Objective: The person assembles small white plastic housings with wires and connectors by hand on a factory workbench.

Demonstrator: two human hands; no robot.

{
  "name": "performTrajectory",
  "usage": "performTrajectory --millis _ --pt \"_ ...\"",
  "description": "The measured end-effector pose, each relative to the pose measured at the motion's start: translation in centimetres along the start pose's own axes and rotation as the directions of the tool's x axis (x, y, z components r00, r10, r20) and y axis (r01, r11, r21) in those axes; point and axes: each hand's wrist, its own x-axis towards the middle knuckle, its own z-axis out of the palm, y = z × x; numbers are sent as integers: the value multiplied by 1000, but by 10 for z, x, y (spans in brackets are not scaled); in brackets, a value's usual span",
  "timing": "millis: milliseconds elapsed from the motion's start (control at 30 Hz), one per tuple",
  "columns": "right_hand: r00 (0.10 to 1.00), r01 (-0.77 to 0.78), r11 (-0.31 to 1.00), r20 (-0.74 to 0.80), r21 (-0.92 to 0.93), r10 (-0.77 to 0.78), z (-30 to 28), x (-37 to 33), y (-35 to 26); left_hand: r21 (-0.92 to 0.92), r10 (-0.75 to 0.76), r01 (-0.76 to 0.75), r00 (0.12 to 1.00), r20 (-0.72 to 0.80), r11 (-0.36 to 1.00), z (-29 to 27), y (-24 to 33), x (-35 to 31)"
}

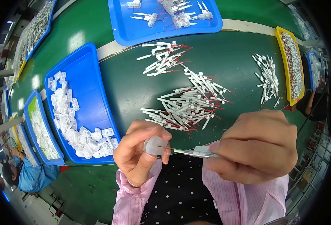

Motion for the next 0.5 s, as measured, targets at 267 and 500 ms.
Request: performTrajectory --millis 267,500 --pt "998 53 998 -15 -12 -54 16 -1 4 74 30 -35 998 61 997 0 0 1" --pt "998 65 995 14 -81 -64 23 -4 10 74 -122 126 991 -47 989 8 8 -3"
